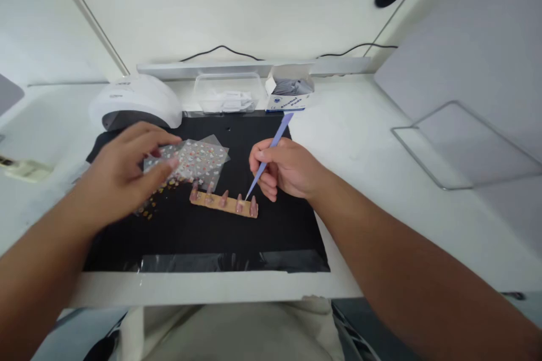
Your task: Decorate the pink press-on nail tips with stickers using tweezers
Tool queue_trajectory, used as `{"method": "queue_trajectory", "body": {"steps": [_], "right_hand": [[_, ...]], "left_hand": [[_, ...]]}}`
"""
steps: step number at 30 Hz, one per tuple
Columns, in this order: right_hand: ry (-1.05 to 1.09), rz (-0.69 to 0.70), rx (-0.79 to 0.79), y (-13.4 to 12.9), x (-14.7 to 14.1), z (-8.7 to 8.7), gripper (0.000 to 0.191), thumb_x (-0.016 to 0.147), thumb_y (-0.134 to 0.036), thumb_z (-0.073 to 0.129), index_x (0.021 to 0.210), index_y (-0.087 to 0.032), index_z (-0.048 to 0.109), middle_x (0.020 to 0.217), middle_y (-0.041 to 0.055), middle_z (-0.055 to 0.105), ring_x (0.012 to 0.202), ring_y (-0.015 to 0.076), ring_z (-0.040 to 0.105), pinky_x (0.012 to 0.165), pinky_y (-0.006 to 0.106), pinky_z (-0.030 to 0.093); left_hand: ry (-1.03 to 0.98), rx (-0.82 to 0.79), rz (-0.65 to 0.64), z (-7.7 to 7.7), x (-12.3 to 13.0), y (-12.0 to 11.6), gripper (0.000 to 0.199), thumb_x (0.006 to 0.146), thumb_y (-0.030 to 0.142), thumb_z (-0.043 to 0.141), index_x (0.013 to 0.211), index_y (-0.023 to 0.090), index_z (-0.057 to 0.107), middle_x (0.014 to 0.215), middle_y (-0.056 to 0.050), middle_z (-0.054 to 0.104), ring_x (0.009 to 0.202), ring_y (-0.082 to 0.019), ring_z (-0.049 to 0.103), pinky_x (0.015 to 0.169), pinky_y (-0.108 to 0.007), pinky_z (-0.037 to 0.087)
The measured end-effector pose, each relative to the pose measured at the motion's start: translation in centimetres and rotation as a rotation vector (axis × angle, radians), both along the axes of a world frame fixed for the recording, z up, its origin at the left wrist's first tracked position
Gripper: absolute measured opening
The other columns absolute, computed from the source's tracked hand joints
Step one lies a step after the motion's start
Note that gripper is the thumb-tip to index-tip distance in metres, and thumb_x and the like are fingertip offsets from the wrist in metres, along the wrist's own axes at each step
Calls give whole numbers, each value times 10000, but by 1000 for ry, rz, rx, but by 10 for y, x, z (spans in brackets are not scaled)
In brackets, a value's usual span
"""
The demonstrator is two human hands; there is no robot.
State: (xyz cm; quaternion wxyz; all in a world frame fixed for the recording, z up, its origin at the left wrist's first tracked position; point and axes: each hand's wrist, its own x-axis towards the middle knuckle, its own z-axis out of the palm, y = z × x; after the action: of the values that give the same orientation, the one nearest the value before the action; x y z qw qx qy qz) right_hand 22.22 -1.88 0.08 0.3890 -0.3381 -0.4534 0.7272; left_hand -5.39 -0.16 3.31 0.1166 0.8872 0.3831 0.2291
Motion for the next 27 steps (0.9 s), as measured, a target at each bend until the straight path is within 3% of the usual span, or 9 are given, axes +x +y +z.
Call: {"method": "queue_trajectory", "body": {"steps": [4, 6, 10, 16, 27], "right_hand": [[-1, 28, -29, 2, 0, -3, 165, 786, -201, 507, 636, -148, 551, 352, -50, 447, 268, 97, 389, 281, 207, 416], [1, 34, -48, 3, 0, -5, 167, 795, -210, 505, 645, -151, 546, 357, -58, 437, 274, 97, 389, 283, 204, 418], [12, 65, -69, 5, -1, -9, 176, 806, -225, 502, 650, -156, 543, 360, -64, 431, 276, 96, 391, 282, 199, 418], [20, 74, -85, 6, -3, -13, 191, 819, -212, 494, 645, -155, 547, 364, -65, 434, 274, 94, 389, 275, 194, 410], [44, 68, -141, 8, -1, -11, 205, 827, -197, 471, 642, -154, 550, 365, -57, 428, 282, 104, 394, 274, 199, 407]], "left_hand": [[101, -68, -268, 12, 36, -29, 270, 918, 207, 522, 1184, 191, 558, 1189, -62, 536, 1087, -228, 516, 957, -398, 422], [175, -136, -306, 11, 49, -33, 287, 878, 241, 581, 1161, 195, 580, 1184, -80, 569, 1085, -251, 527, 952, -433, 446], [214, -195, -278, 0, 61, -30, 336, 814, 265, 667, 1139, 198, 609, 1190, -90, 599, 1088, -273, 532, 954, -467, 450], [220, -135, -252, -15, 65, -27, 281, 816, 326, 698, 1066, 211, 644, 1150, -80, 628, 1053, -276, 529, 925, -489, 432], [219, -135, -290, -18, 67, -25, 144, 854, 272, 649, 992, 254, 685, 1073, -53, 631, 1008, -260, 530, 879, -463, 419]]}}
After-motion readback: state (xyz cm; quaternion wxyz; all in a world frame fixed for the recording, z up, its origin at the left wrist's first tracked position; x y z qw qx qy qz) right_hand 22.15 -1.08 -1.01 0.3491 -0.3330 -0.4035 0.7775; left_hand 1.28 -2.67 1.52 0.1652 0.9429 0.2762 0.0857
